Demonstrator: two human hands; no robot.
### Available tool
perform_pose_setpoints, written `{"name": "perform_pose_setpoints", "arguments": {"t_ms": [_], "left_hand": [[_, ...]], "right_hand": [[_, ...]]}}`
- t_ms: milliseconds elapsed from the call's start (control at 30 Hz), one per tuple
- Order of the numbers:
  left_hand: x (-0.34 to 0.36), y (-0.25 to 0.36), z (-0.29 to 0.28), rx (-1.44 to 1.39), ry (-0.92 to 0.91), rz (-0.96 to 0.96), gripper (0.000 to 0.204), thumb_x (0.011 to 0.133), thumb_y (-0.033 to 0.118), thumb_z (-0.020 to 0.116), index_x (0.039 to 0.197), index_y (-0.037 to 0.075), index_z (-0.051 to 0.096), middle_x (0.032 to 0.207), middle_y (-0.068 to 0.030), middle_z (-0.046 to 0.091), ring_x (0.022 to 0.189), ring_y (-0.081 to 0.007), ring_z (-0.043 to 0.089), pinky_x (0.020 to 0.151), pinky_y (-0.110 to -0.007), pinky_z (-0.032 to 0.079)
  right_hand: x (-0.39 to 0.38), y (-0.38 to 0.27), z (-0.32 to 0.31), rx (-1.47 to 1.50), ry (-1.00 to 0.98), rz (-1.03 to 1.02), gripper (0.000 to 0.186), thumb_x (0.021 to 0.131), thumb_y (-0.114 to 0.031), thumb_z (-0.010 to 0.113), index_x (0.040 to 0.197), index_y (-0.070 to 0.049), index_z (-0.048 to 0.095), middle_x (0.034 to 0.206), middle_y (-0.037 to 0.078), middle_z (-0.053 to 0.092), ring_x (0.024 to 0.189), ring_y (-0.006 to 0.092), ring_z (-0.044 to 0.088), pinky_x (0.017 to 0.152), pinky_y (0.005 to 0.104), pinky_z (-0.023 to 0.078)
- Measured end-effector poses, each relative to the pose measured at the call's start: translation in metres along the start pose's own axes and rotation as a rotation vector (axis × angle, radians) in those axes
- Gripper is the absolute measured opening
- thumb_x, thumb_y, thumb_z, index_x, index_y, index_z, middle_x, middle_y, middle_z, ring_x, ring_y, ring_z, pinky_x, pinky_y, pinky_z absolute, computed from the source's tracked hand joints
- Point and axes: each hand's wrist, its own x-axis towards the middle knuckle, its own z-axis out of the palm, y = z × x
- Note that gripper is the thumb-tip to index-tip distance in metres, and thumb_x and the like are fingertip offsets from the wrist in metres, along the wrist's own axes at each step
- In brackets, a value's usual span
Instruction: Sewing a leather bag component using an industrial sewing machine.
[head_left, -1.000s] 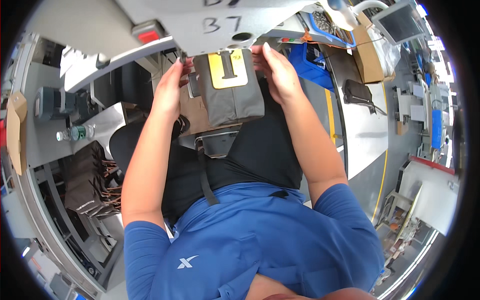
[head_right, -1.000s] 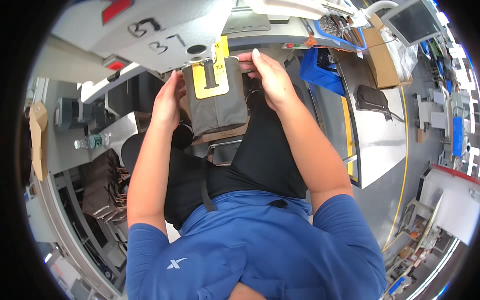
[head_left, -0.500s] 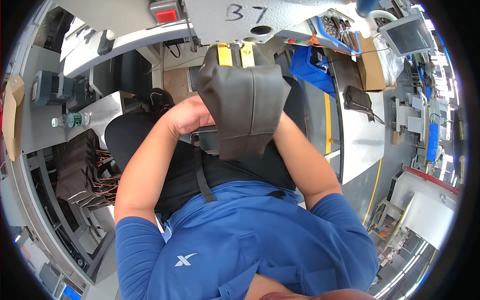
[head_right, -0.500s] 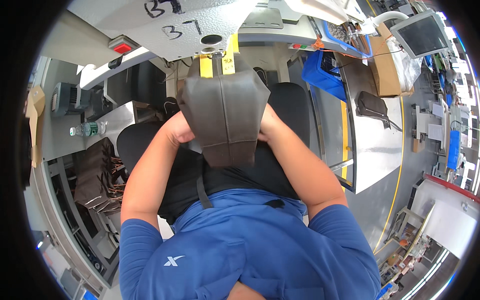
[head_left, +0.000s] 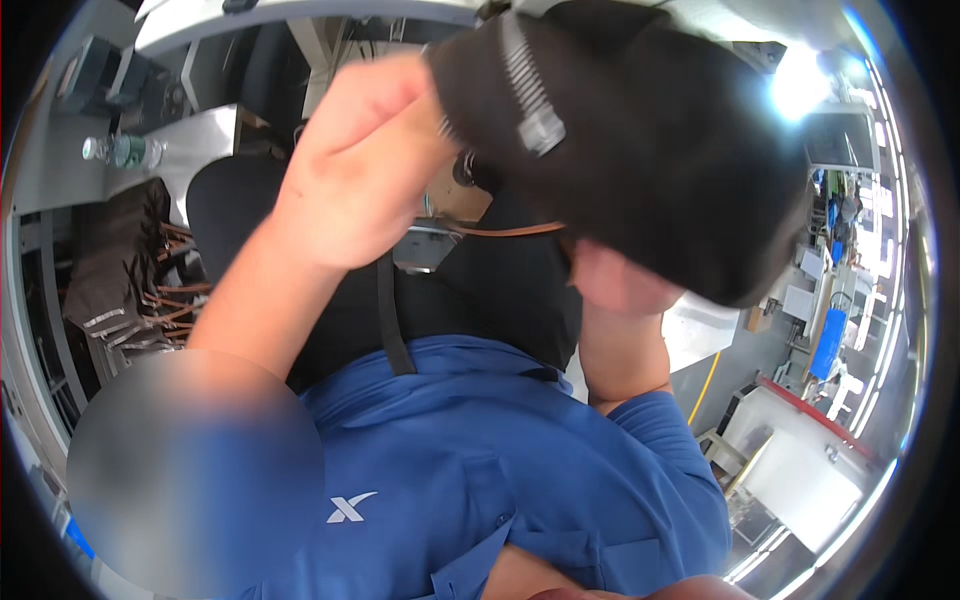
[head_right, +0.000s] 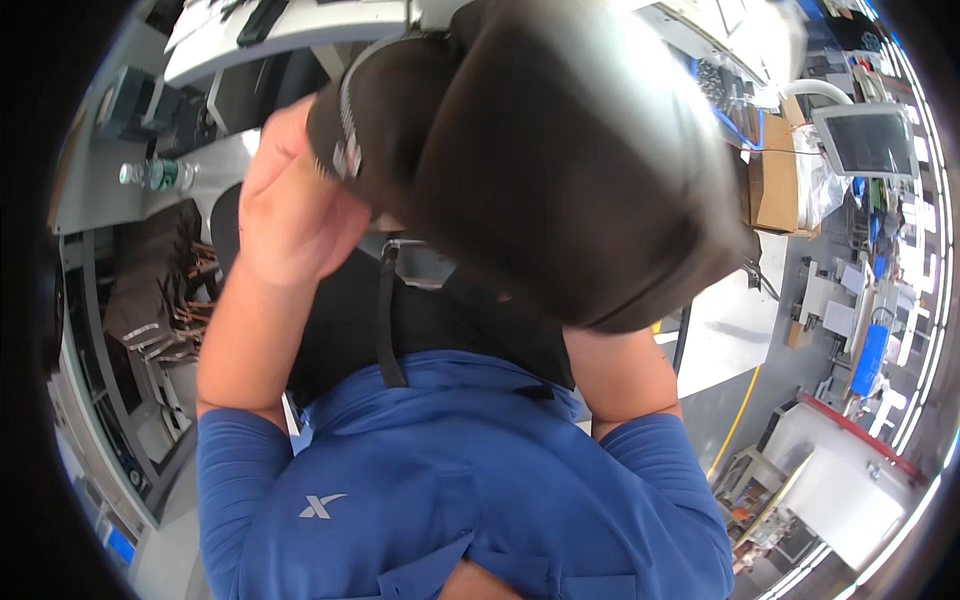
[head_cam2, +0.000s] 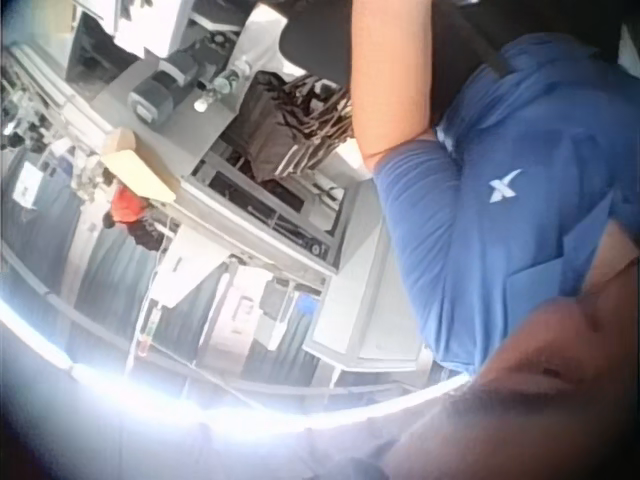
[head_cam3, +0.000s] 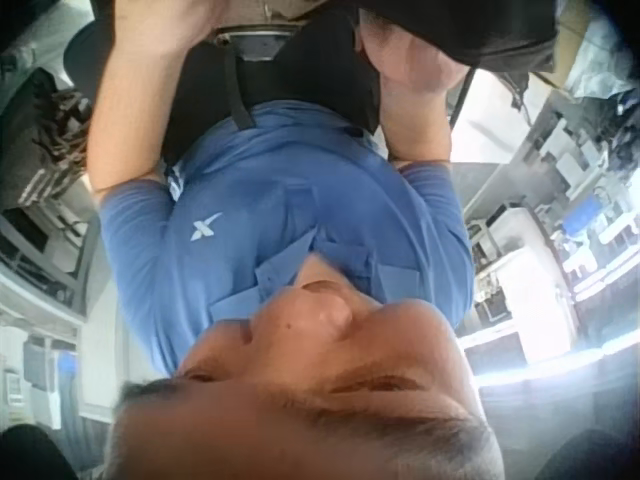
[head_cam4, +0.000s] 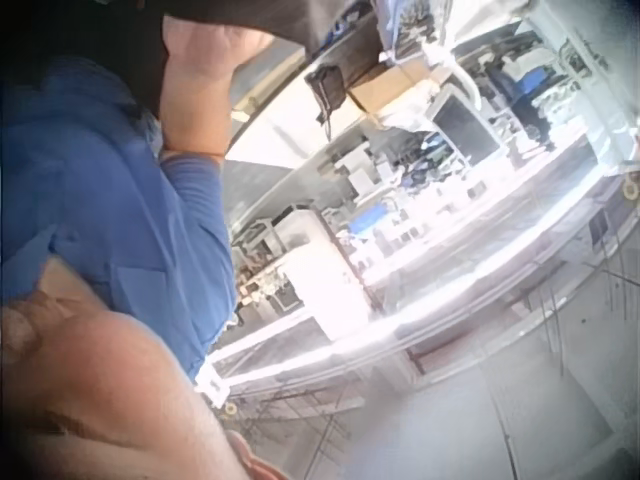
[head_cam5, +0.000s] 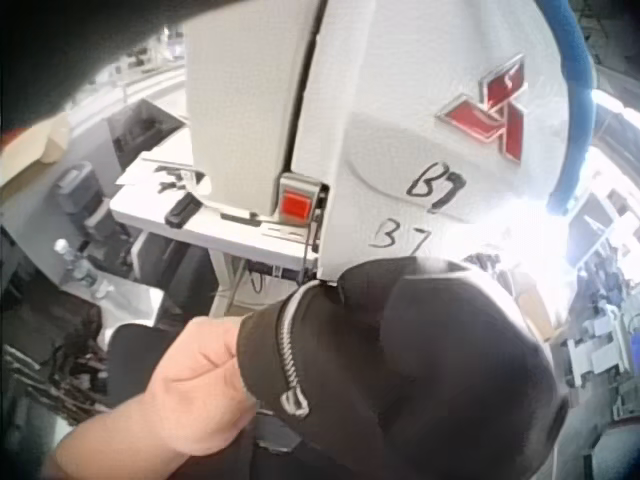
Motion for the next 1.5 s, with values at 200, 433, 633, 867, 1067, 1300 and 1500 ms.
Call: {"name": "perform_pose_setpoints", "arguments": {"t_ms": [200,433,633,867,1067,1300,1500], "left_hand": [[0.017,0.0,-0.024,0.642,-0.118,0.273,0.017,0.094,0.016,0.07,0.104,0.003,0.072,0.106,-0.0065,0.072,0.096,-0.0153,0.065,0.087,-0.029,0.048],[0.064,-0.032,-0.024,1.096,-0.204,1.177,0.047,0.073,0.009,0.074,0.119,0.002,0.067,0.129,-0.0202,0.063,0.118,-0.0382,0.061,0.098,-0.046,0.051],[0.038,-0.025,-0.025,1.638,-0.16,1.215,0.023,0.071,0.021,0.072,0.093,0.022,0.077,0.116,-0.0021,0.066,0.114,-0.0234,0.059,0.108,-0.046,0.038],[0.037,-0.028,-0.019,1.803,0.019,1.182,0.02,0.07,0.024,0.069,0.087,0.029,0.076,0.124,-0.0018,0.062,0.12,-0.0228,0.053,0.111,-0.048,0.032],[0.031,-0.021,-0.006,2.019,-0.002,1.151,0.026,0.073,0.022,0.068,0.098,0.025,0.077,0.131,-0.0049,0.06,0.121,-0.0241,0.051,0.109,-0.047,0.029],[0.029,-0.008,0.014,2.185,-0.011,1.043,0.032,0.068,0.023,0.074,0.1,0.018,0.077,0.129,-0.0087,0.061,0.121,-0.0276,0.054,0.107,-0.045,0.031],[0.028,-0.011,0.017,2.126,-0.02,0.985,0.011,0.084,0.023,0.077,0.094,0.018,0.074,0.098,0.004,0.065,0.094,-0.0146,0.06,0.09,-0.031,0.04]], "right_hand": [[-0.003,0.004,0.034,-0.861,-0.41,-0.142,0.073,0.093,-0.042,0.062,0.15,-0.003,0.037,0.15,0.02,0.044,0.137,0.0364,0.047,0.112,0.0516,0.037],[0.031,0.012,0.052,-2.053,-0.627,-0.675,0.052,0.076,-0.015,0.084,0.123,0.001,0.065,0.116,0.014,0.07,0.109,0.0256,0.068,0.094,0.0337,0.053],[0.035,0.001,0.047,-2.268,-0.369,-0.843,0.024,0.08,-0.008,0.078,0.102,0.001,0.073,0.093,0.011,0.073,0.079,0.0238,0.07,0.078,0.0314,0.054],[0.035,-0.016,0.038,-2.659,-0.425,-0.836,0.026,0.085,-0.015,0.071,0.109,-0.005,0.072,0.103,0.016,0.07,0.093,0.0333,0.067,0.086,0.0418,0.05],[0.041,-0.017,0.037,-2.514,-0.297,-0.576,0.024,0.086,-0.016,0.067,0.108,-0.005,0.072,0.106,0.017,0.069,0.098,0.0379,0.064,0.091,0.0476,0.048],[0.041,-0.022,0.024,-2.385,-0.386,-0.862,0.03,0.082,-0.02,0.073,0.109,-0.007,0.071,0.116,0.017,0.066,0.105,0.0385,0.062,0.094,0.0495,0.047],[0.042,-0.019,0.02,-2.373,-0.304,-0.899,0.034,0.084,-0.031,0.066,0.108,-0.007,0.07,0.115,0.016,0.066,0.117,0.0361,0.054,0.104,0.0478,0.039]]}}
